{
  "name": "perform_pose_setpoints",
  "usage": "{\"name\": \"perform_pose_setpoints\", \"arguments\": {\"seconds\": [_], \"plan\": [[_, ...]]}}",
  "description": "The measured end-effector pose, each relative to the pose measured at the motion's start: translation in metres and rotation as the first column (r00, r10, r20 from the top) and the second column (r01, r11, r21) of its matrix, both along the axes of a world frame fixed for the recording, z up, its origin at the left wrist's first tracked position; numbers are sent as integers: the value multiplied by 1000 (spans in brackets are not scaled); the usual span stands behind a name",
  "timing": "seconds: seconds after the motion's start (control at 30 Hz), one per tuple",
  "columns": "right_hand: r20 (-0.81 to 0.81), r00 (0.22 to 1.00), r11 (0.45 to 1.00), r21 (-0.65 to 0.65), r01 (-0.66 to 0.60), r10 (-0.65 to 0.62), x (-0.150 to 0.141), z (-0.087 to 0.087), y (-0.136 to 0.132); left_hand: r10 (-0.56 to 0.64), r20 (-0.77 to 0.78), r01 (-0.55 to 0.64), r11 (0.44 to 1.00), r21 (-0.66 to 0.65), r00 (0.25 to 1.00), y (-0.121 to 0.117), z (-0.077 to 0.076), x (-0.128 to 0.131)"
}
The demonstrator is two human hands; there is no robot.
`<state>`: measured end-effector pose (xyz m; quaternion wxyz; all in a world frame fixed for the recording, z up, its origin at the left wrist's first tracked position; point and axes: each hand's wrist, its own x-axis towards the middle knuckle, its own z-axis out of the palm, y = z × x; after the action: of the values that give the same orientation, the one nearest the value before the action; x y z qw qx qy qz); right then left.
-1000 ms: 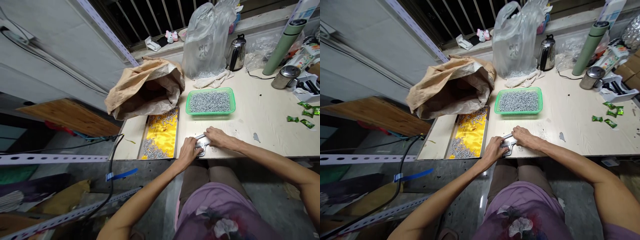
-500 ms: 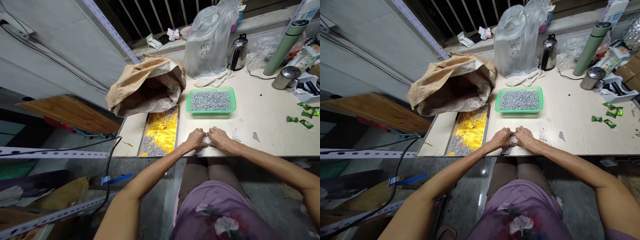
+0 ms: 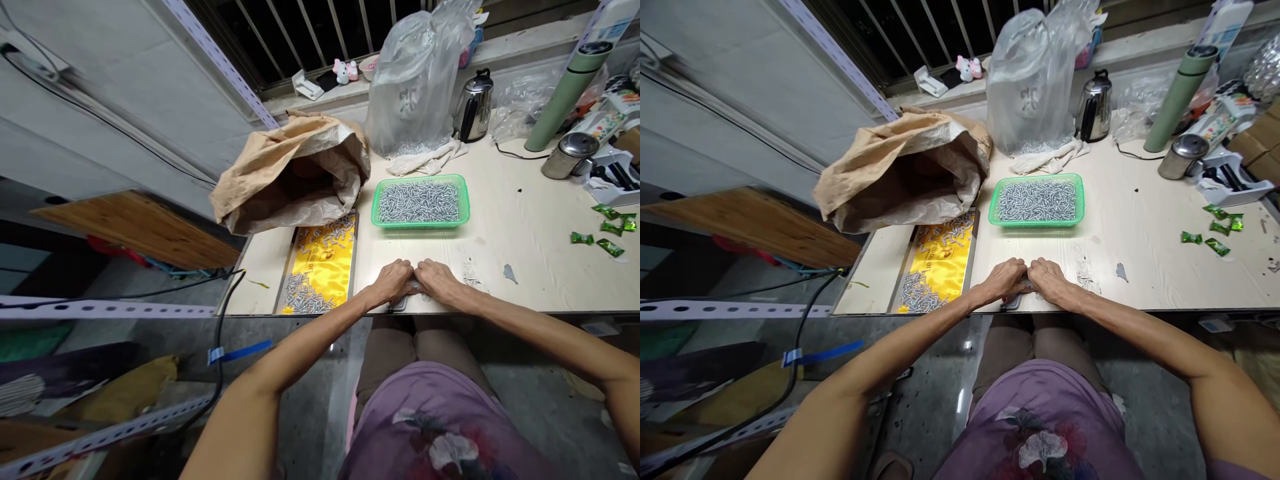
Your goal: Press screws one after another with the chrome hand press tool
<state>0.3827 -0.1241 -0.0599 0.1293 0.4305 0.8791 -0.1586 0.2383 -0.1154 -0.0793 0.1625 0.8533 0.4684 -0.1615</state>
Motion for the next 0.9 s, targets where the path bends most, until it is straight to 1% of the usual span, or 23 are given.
{"name": "perform_pose_setpoints", "arguments": {"seconds": [0.13,0.27,0.4,0.43,0.5,0.57,0.6,0.67,0.73,0.8,0.9], "plan": [[-10,1000,1000,-30,10,-11,1,-7,-2,-1,51,2,1000,-20,999,1,-2,-2],[-33,999,999,-39,17,-19,2,-12,-4,24,76,-21,999,-45,997,4,-5,-2],[-125,992,999,48,0,6,8,-18,4,105,83,-104,994,-19,991,2,-5,-3],[-160,987,998,60,-19,28,12,-21,8,127,111,-127,992,-7,986,0,-4,-5],[-229,970,997,33,-69,75,21,-25,19,179,197,-188,982,23,964,-7,0,-13],[-297,950,995,5,-99,96,31,-29,31,276,258,-299,953,53,926,-18,5,-24],[-320,944,996,12,-87,86,35,-30,35,345,255,-371,927,58,903,-24,8,-29],[-325,945,999,49,-24,38,39,-31,39,500,172,-513,858,34,849,-35,12,-38],[-292,956,997,75,25,-2,37,-30,38,605,41,-604,796,-45,795,-44,13,-42],[-264,964,996,87,26,-3,30,-29,34,648,-55,-649,750,-124,759,-48,11,-42],[-198,980,992,124,32,-7,18,-26,30,665,-85,-667,719,-197,742,-46,6,-38]]}}
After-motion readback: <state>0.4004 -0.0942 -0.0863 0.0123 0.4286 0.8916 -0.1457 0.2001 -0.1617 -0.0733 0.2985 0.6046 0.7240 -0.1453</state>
